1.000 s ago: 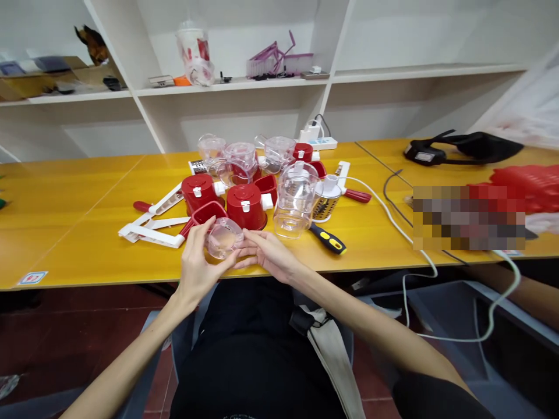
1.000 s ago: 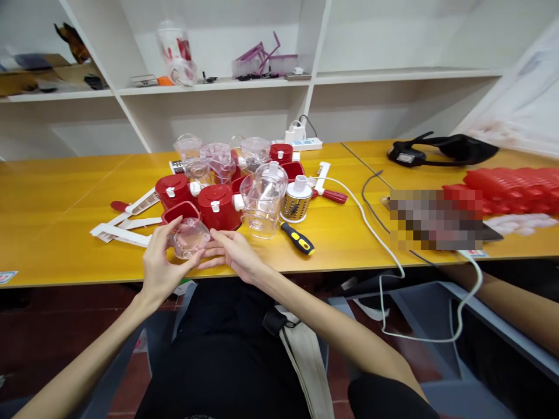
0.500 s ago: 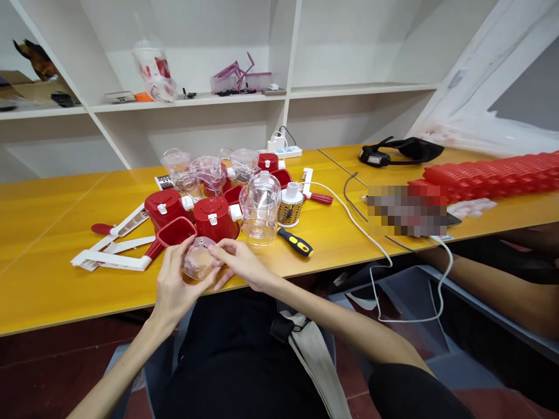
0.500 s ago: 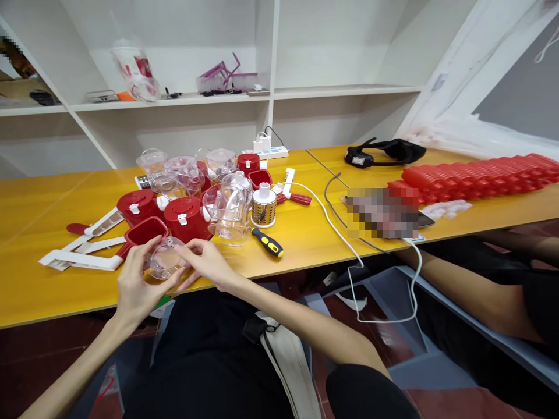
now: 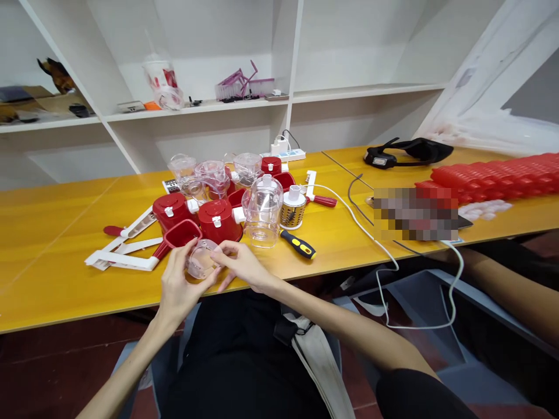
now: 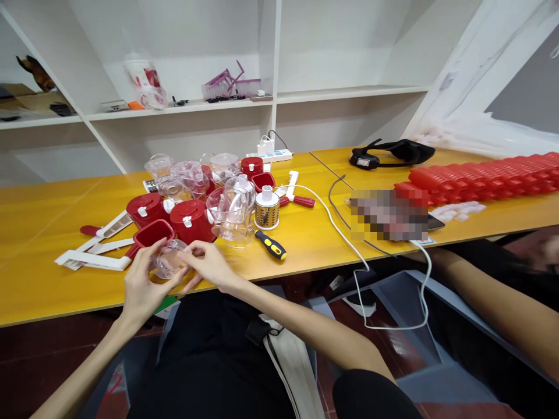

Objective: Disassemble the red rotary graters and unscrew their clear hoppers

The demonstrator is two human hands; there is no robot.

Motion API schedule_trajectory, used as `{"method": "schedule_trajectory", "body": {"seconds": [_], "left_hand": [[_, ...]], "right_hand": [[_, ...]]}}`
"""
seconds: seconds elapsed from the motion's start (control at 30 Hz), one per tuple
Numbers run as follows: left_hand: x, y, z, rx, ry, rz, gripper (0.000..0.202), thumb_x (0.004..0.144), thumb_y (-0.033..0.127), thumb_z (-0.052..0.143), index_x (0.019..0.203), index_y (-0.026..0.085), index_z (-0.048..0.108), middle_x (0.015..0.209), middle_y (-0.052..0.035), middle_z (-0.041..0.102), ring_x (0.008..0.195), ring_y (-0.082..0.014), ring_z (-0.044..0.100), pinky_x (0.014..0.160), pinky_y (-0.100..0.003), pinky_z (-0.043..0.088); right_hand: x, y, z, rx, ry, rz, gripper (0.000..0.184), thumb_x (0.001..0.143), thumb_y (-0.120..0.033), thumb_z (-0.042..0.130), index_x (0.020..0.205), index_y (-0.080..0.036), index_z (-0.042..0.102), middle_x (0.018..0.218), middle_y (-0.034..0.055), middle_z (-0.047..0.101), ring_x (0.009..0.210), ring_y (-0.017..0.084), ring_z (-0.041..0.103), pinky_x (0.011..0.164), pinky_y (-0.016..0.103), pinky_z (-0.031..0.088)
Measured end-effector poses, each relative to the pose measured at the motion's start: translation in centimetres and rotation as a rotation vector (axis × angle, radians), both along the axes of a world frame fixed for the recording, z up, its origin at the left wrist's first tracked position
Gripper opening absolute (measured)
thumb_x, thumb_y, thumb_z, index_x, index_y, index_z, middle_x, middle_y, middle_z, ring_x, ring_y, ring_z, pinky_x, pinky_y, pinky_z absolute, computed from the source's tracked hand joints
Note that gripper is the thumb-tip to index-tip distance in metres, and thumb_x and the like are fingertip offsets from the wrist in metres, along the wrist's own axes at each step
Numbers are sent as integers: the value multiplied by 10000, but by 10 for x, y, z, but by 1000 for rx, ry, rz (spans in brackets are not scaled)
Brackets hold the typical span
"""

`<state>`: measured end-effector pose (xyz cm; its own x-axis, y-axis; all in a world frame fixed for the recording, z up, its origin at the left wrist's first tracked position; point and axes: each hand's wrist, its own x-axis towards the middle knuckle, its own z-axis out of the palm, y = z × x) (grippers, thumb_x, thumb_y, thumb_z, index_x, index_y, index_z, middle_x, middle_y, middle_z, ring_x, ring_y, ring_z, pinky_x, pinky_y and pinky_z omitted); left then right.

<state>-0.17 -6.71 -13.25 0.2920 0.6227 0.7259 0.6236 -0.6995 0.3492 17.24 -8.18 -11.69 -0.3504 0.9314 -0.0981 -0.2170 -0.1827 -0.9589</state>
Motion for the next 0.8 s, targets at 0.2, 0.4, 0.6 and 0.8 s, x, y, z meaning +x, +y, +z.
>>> {"method": "schedule_trajectory", "body": {"seconds": [0.2, 0.4, 0.6, 0.8], "left_hand": [[-2, -3, 1, 29, -8, -33, 657, 828, 389, 788, 1395, 193, 523, 1173, -106, 637, 1053, -233, 659, 927, -368, 577], [-4, -5, 0, 44, -21, -15, 653, 828, 379, 786, 1391, 183, 519, 1173, -114, 643, 1062, -239, 656, 922, -382, 581], [-4, -6, -1, -7, -40, 4, 666, 816, 371, 795, 1392, 182, 520, 1165, -110, 643, 1056, -237, 655, 909, -376, 586], [-4, -7, 0, -18, -55, 0, 652, 819, 376, 789, 1381, 182, 519, 1189, -109, 643, 1069, -231, 647, 932, -365, 567]], "right_hand": [[-1, 0, -2, -22, -15, -11, 443, 931, -435, 547, 1197, -81, 557, 1026, 51, 606, 925, 29, 584, 825, 186, 565], [1, 0, 0, -61, -39, -14, 455, 930, -431, 548, 1228, -87, 550, 1076, 62, 605, 984, 47, 590, 880, 221, 573], [3, -2, 0, -74, -10, -36, 454, 932, -436, 544, 1220, -86, 551, 1058, 59, 605, 966, 42, 588, 863, 211, 571], [3, -1, 1, -93, 23, -56, 462, 933, -447, 539, 1223, -87, 549, 1061, 60, 604, 971, 44, 587, 868, 215, 570]]}}
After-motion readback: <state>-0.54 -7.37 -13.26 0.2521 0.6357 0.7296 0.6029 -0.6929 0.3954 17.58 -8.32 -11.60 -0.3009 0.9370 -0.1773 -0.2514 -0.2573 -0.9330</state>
